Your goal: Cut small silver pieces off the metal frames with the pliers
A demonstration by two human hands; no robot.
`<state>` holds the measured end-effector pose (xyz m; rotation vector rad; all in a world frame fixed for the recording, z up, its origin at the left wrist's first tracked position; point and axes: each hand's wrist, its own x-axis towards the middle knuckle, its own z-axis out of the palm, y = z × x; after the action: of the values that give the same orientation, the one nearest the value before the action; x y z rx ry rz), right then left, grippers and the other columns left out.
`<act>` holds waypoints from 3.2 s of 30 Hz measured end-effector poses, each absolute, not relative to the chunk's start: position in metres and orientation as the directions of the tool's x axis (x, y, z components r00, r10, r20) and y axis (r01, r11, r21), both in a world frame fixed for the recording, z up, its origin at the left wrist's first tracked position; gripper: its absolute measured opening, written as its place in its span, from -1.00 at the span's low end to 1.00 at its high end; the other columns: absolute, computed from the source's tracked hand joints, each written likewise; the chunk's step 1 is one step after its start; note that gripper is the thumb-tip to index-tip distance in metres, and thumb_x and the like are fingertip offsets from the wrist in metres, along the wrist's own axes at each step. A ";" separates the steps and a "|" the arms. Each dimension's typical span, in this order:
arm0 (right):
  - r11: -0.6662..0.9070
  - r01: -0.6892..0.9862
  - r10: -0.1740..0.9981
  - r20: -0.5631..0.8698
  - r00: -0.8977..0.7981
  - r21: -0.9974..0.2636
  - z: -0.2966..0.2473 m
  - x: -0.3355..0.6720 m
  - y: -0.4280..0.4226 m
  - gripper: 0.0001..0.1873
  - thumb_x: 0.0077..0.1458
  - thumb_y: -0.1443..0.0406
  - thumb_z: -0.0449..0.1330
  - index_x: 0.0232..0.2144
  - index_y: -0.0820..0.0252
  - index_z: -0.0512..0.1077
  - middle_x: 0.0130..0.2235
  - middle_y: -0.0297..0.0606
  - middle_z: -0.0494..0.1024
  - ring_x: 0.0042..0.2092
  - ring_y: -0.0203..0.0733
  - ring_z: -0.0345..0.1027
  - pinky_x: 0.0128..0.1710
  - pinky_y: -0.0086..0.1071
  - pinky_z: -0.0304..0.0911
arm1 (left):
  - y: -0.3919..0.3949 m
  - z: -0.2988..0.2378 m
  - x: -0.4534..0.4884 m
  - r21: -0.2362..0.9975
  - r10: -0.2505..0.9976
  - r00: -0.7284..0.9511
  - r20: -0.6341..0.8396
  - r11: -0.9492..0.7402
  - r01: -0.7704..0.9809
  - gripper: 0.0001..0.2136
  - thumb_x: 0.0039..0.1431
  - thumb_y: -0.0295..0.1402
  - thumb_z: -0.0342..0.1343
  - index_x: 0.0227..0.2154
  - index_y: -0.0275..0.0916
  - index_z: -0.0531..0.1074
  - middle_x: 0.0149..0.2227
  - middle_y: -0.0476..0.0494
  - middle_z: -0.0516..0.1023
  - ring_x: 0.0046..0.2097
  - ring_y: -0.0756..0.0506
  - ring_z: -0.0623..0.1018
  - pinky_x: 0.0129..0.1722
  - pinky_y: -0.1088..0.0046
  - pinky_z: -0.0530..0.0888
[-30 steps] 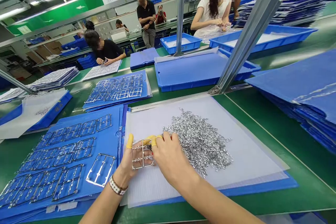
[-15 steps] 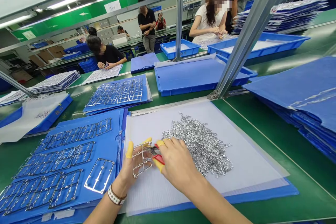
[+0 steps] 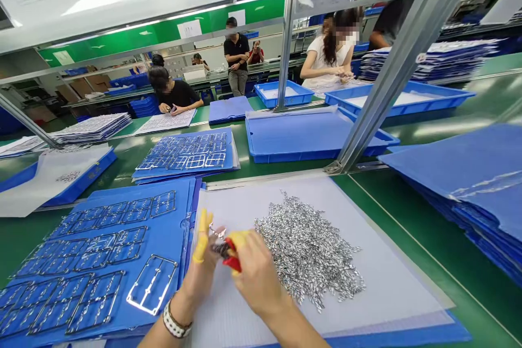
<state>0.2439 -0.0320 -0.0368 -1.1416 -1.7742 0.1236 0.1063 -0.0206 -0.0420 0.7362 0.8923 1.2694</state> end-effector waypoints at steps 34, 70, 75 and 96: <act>0.329 0.942 0.920 0.245 -0.305 -0.063 -0.007 0.233 -0.046 -0.85 -0.04 0.33 0.28 -0.35 0.15 0.41 -0.40 -0.29 0.48 -0.33 -0.11 0.33 -0.33 -0.25 0.08 | -0.008 -0.044 0.104 0.636 0.928 0.234 -0.290 0.370 -0.677 -0.69 0.10 -0.33 0.12 -0.09 -0.30 0.51 0.00 -0.28 0.51 0.05 -0.23 0.45 0.02 0.26 0.36; 0.252 0.963 0.960 0.148 -0.237 -0.096 -0.016 0.243 -0.056 -0.82 -0.02 0.27 0.24 -0.30 0.16 0.41 -0.31 -0.23 0.50 -0.23 -0.02 0.30 -0.26 -0.20 0.03 | -0.003 -0.047 0.098 0.521 0.888 0.300 -0.347 0.449 -0.726 -0.70 0.18 -0.32 0.02 -0.06 -0.28 0.46 0.06 -0.25 0.45 0.13 -0.28 0.37 -0.14 0.22 0.48; 0.258 0.961 0.962 0.122 -0.246 -0.098 -0.012 0.242 -0.054 -0.81 -0.01 0.26 0.23 -0.28 0.17 0.41 -0.30 -0.21 0.50 -0.20 0.00 0.30 -0.26 -0.20 0.03 | -0.005 -0.047 0.099 0.563 0.907 0.260 -0.332 0.412 -0.716 -0.72 0.17 -0.31 0.04 -0.09 -0.25 0.48 0.09 -0.23 0.42 0.14 -0.27 0.35 -0.05 0.17 0.45; 0.189 0.979 0.977 0.113 -0.180 -0.076 -0.001 0.249 -0.047 -0.80 0.05 0.24 0.22 -0.24 0.17 0.43 -0.29 -0.22 0.51 -0.20 -0.03 0.33 -0.26 -0.22 0.03 | -0.006 -0.044 0.098 0.551 0.910 0.255 -0.328 0.404 -0.731 -0.71 0.17 -0.30 0.03 -0.08 -0.24 0.48 0.12 -0.25 0.39 0.16 -0.28 0.33 -0.22 0.30 0.50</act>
<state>0.2490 -0.0468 -0.0014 -1.9187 -2.3143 -0.0207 0.0978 -0.0057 -0.0443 0.3135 0.6671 1.1382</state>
